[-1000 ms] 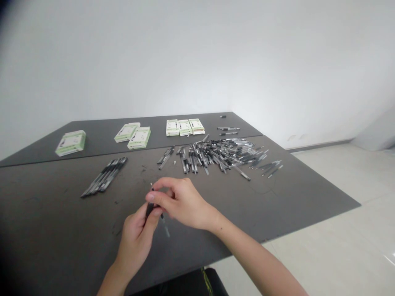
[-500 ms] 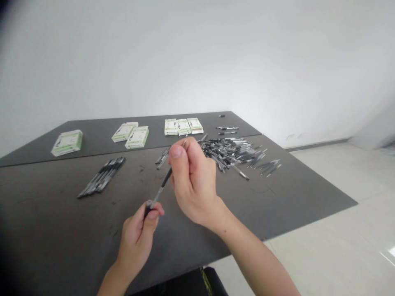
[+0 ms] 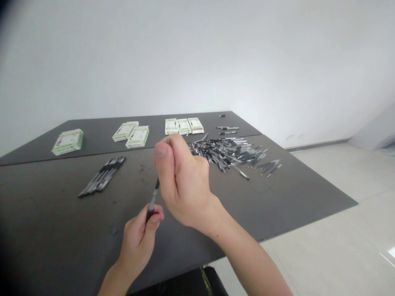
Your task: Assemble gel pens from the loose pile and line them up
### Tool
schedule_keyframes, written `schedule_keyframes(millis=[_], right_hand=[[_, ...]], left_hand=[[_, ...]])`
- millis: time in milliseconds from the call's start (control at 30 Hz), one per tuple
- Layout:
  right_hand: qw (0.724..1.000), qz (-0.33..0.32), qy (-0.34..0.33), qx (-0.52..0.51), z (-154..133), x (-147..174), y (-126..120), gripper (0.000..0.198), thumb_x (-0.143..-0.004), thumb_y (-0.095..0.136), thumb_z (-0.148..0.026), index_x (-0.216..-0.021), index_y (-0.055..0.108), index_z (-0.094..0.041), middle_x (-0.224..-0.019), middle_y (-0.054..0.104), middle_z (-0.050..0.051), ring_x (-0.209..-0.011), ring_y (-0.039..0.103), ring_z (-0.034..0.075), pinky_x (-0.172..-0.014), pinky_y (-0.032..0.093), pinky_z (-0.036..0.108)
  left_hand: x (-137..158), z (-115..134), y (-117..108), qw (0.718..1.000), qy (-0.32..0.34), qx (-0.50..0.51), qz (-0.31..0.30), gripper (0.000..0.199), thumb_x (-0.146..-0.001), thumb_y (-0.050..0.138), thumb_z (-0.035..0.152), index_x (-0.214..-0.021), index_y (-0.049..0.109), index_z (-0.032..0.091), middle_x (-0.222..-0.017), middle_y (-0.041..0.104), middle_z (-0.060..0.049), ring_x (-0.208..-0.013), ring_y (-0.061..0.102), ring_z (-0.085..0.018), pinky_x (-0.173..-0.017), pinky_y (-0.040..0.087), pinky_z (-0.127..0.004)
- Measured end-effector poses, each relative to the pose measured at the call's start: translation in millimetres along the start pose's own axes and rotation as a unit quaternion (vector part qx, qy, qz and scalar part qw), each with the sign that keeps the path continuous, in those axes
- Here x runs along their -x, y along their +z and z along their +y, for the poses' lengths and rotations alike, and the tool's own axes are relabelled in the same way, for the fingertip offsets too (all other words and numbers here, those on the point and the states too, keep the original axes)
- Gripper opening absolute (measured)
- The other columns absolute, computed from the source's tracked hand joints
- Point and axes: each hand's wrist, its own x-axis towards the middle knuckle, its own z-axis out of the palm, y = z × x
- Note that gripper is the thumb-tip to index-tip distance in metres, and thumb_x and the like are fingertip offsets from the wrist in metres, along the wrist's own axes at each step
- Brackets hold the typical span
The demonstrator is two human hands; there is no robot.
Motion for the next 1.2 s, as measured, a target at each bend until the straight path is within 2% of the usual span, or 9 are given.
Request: schedule_keyframes(millis=[267, 467, 1200], right_hand=[[0.998, -0.020, -0.031, 0.056, -0.3, -1.6, -0.3, 0.025, -0.097, 0.027, -0.030, -0.075, 0.037, -0.023, -0.053, 0.040, -0.007, -0.038, 0.036, 0.004, -0.041, 0.029, 0.018], [0.997, -0.024, -0.039, 0.059, 2.2, -0.7, 0.4, 0.024, -0.096, 0.028, -0.030, -0.075, 0.037, -0.023, -0.053, 0.040, -0.007, -0.038, 0.037, 0.004, -0.041, 0.030, 0.018], [0.999, -0.006, -0.011, 0.036, 4.4, 4.7, -1.3, 0.026, -0.097, 0.027, -0.033, -0.075, 0.037, -0.023, -0.052, 0.039, -0.007, -0.038, 0.035, 0.004, -0.041, 0.030, 0.018]], left_hand=[[-1.1, -0.3, -0.2, 1.000, 0.014, -0.017, 0.005, 0.023, -0.089, 0.038, 0.029, -0.072, 0.051, 0.021, -0.049, 0.043, 0.007, -0.041, 0.043, -0.007, -0.045, 0.032, -0.018], [-1.2, -0.3, -0.6, 0.999, 0.014, -0.031, 0.001, 0.023, -0.089, 0.038, 0.030, -0.073, 0.052, 0.021, -0.049, 0.046, 0.007, -0.041, 0.045, -0.008, -0.045, 0.034, -0.018], [-1.2, -0.3, -0.3, 0.998, 0.048, -0.045, -0.008, 0.017, -0.089, 0.041, 0.024, -0.075, 0.050, 0.021, -0.051, 0.052, 0.008, -0.043, 0.050, -0.007, -0.047, 0.035, -0.015]])
